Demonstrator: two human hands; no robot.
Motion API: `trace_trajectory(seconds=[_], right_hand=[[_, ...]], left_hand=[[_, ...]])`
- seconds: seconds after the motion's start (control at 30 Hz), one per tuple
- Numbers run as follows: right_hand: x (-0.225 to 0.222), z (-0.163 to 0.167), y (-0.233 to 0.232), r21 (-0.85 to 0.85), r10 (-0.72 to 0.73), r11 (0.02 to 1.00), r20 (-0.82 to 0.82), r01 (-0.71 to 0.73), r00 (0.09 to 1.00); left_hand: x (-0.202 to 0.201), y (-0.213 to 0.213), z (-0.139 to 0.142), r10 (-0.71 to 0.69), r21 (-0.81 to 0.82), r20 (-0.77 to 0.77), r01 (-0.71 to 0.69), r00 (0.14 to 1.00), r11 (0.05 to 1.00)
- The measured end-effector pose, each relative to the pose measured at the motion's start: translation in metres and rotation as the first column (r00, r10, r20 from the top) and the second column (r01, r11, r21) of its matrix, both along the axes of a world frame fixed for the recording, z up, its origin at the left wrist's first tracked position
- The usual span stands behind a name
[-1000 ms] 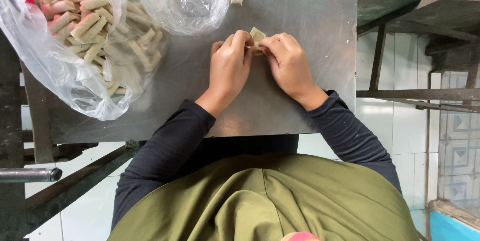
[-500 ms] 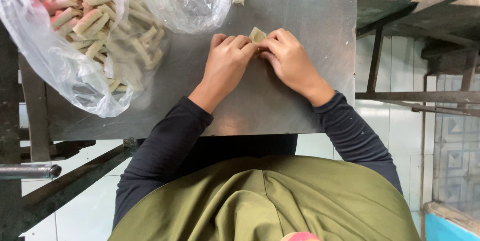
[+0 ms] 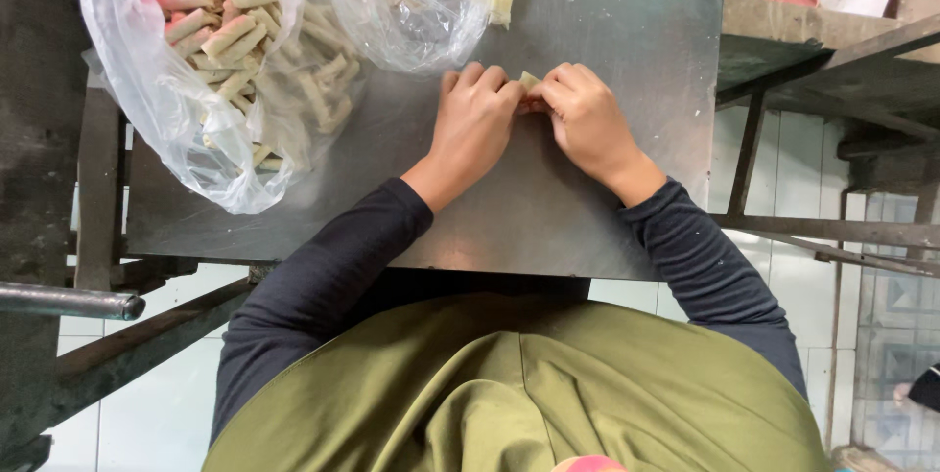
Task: The person sits at a metal table and folds triangular pastry wrappers around a filling, rolling each wrapper by hand into a cylindrical roll. The person places each finished roll into a plastic bag that gradually fills with rolled pastries.
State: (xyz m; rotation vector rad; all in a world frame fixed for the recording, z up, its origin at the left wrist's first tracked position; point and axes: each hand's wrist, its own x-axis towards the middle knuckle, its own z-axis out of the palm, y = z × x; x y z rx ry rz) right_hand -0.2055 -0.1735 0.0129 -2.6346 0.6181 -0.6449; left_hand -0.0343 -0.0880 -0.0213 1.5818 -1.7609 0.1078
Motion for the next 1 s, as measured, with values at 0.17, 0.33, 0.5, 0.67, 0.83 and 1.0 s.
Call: trace_trajectory(seconds=[0.17,0.33,0.5,0.67,0.83,1.0], right_hand=[[0.014,0.018,-0.026,0.424,-0.107,0.873,-0.319,0.243,0.942],[0.017,0.016,-0.043,0.143,0.113,0.985,-0.154,-0.091,0.982],[-0.006,-0.010,-0.018,0.086,0.025,0.996,-0.054,-0.020,0.998],[-0.015,-0.017,-0.015,-0.051,0.056,0.997,-0.001,-0.056,0.998],[-0.006,-0.020,-0.006,-0.199,-0.112,0.976,-0.087,0.093,0.990],[0.000,-0.018,-0.023,0.162,-0.193,0.967,-0.045,0.198,0.980]], left_hand=[[0.010,-0.020,0.005,0.064,0.322,-0.203,0.005,0.977,0.947],[0.015,-0.021,0.000,-0.093,0.121,-0.135,0.109,0.986,0.987],[0.015,-0.007,-0.006,-0.170,-0.080,0.250,0.195,0.953,0.977],[0.009,-0.006,-0.007,-0.113,-0.051,0.473,0.155,0.874,0.987],[0.007,-0.007,-0.001,-0.067,-0.035,0.322,0.083,0.944,0.996],[0.015,-0.014,0.005,0.069,0.270,-0.343,0.028,0.937,0.962]])
